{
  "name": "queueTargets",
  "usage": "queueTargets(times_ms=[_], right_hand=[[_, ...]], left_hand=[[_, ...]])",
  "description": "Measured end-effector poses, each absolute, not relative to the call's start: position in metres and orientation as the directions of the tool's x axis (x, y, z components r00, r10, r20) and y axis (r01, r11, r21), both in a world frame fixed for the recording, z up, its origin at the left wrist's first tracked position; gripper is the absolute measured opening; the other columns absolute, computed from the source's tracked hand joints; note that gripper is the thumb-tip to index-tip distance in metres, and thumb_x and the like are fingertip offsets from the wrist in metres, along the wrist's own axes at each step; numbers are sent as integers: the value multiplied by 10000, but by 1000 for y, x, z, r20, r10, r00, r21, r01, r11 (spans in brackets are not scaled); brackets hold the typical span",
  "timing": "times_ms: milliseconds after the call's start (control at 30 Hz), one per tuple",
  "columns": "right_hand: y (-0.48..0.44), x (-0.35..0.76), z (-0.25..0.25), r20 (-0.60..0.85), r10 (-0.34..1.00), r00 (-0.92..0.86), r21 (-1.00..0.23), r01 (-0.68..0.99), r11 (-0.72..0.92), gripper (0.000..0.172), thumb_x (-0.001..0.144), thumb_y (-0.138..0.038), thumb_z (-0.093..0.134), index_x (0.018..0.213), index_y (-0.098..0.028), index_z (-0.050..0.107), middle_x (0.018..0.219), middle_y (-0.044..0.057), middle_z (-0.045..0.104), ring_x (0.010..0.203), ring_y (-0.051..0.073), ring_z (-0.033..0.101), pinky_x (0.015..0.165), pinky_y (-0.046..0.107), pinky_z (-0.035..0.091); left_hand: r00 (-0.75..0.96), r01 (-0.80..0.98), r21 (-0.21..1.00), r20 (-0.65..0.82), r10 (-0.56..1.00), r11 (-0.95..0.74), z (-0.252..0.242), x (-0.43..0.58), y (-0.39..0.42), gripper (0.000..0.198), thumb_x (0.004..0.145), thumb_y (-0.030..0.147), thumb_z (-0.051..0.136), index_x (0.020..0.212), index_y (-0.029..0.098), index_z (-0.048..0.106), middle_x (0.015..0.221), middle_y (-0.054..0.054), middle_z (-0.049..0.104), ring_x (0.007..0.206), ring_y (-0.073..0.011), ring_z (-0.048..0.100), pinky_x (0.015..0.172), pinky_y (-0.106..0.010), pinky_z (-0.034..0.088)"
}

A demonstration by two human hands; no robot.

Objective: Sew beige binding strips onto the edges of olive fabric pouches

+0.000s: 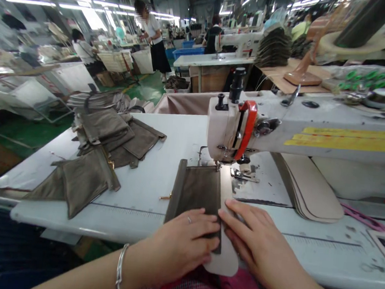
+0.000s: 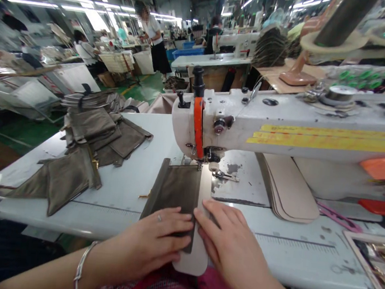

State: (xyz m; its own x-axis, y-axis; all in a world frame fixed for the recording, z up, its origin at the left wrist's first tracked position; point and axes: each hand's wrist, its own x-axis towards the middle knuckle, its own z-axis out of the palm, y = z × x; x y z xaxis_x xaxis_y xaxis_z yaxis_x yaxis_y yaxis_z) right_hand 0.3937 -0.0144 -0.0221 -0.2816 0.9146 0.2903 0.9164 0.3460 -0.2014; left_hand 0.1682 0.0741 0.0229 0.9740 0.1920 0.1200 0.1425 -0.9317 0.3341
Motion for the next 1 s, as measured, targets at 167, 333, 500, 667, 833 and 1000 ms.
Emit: queueTargets(times_ms=[167, 333, 500, 667, 833, 1000], right_hand=[[-44, 391, -28, 362, 839, -406, -65, 887, 457, 503, 853, -190, 498, 1352, -255, 476, 1354, 67, 511, 1230, 212, 463, 930, 377, 471], [-37, 395, -27, 461, 724, -514, 125, 845, 520, 361, 902, -303, 464, 1235, -247, 592, 1196, 56, 637, 1089, 198, 574, 814, 323, 521], [-29, 397, -24, 477, 674, -563, 228, 821, 524, 328, 918, -357, 460, 1184, -265, 627, 1131, 36, 672, 1026, 180, 612, 764, 293, 529], [-24, 399, -22, 475, 681, -558, 221, 824, 521, 323, 918, -342, 451, 1176, -266, 631, 1112, 37, 679, 1017, 170, 614, 752, 273, 522], [-19, 403, -23, 487, 685, -542, 208, 834, 511, 331, 918, -278, 424, 1176, -260, 630, 1099, 40, 682, 1008, 167, 621, 759, 272, 524], [-18, 407, -25, 461, 702, -542, 192, 834, 518, 343, 925, -288, 418, 1203, -249, 613, 1130, 42, 671, 1024, 167, 620, 773, 269, 529]], left_hand=[[951, 66, 326, 266, 159, -943, 13, 159, 58, 270, 972, 157, 440, 1210, 126, 564, 1225, -65, 623, 1206, -172, 515, 1095, -318, 377], [943, 33, 252, 313, 113, -967, 10, 165, 63, 206, 961, 179, 483, 1123, 125, 598, 1125, -44, 676, 1130, -146, 568, 1044, -269, 431], [936, 59, 219, 328, 131, -974, 6, 168, 65, 145, 943, 195, 524, 1038, 149, 624, 1116, -14, 680, 1124, -140, 578, 1001, -250, 470], [945, 37, 245, 306, 113, -969, 7, 171, 75, 170, 945, 188, 503, 1067, 136, 610, 1126, -41, 677, 1146, -135, 565, 1034, -257, 444], [960, 46, 300, 252, 126, -953, 9, 173, 85, 271, 928, 212, 508, 1180, 129, 560, 1199, -50, 640, 1176, -151, 544, 1047, -295, 431], [955, 84, 299, 248, 163, -950, 6, 177, 91, 260, 940, 223, 484, 1168, 128, 564, 1233, -62, 617, 1197, -142, 523, 1063, -280, 408]])
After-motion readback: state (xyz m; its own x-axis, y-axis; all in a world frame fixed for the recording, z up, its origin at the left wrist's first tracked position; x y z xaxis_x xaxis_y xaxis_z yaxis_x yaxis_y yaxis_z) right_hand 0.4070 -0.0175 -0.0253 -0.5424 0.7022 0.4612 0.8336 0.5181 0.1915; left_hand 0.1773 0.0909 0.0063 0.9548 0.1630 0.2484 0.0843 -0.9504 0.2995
